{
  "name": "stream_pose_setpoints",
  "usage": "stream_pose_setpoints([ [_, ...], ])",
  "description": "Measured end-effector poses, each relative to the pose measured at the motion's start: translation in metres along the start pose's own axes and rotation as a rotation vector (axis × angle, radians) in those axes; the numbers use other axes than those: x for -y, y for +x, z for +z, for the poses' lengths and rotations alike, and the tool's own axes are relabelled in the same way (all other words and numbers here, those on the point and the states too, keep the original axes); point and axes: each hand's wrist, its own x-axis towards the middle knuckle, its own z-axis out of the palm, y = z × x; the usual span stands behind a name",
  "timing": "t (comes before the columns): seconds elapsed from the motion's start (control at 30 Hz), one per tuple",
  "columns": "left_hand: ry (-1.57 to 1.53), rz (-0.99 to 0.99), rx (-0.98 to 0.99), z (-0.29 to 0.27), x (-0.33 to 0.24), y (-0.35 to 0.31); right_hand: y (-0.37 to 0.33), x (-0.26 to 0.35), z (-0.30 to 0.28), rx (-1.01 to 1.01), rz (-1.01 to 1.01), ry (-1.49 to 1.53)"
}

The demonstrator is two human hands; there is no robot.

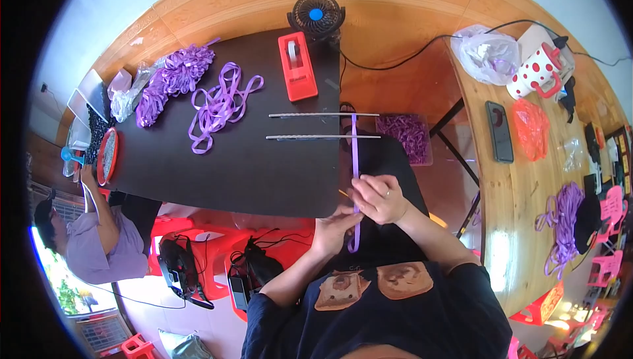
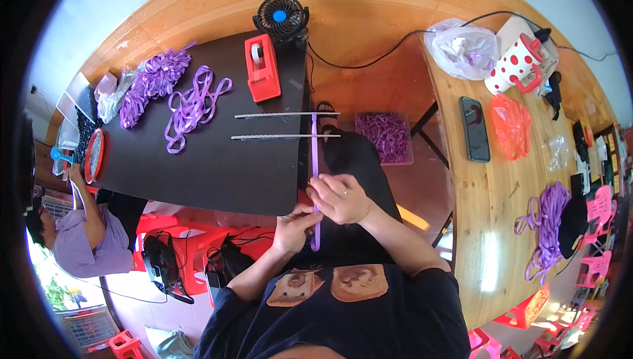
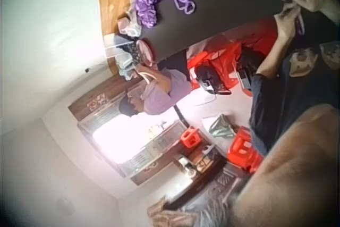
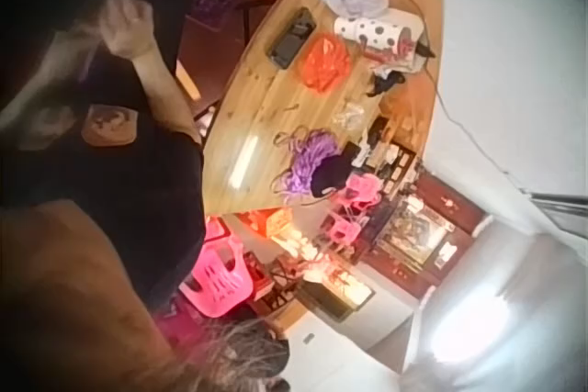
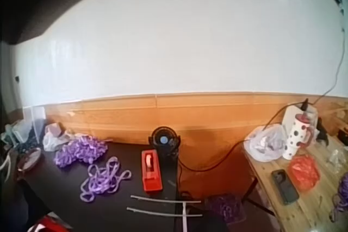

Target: Making decorative bows by wrapping purple ribbon around a metal wire frame tool.

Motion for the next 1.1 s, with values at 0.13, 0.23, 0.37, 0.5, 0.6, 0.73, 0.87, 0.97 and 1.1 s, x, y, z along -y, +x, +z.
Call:
stream_pose_setpoints([
  [0.13,-0.046,-0.018,-0.009,-0.001,0.0,-0.004,0.005,0.006,-0.006,-0.008,-0.055,-0.022],
  [0.23,-0.177,-0.065,0.089,-0.005,-0.004,-0.006,0.015,0.01,-0.015,-0.01,-0.041,-0.04],
  [0.37,-0.508,-0.107,0.285,-0.015,0.006,0.003,0.041,0.006,-0.032,-0.06,-0.019,-0.042],
  [0.5,-0.494,-0.267,0.24,-0.034,0.043,0.025,0.086,-0.021,-0.044,-0.114,0.047,0.049],
  [0.6,-0.262,-0.289,0.148,-0.03,0.05,0.045,0.116,-0.066,-0.039,-0.142,0.168,0.17],
  [0.73,-0.123,-0.188,0.09,-0.004,0.05,0.069,0.134,-0.129,0.0,-0.151,0.459,0.59],
  [0.87,-0.063,-0.055,0.064,0.025,0.048,0.083,0.121,-0.165,0.043,-0.039,0.766,0.952],
  [0.97,0.09,0.101,0.027,0.033,0.038,0.104,0.109,-0.174,0.069,-0.034,0.833,1.099],
  [1.1,0.163,0.421,-0.097,0.048,0.02,0.13,0.08,-0.182,0.101,0.022,1.034,1.232],
])
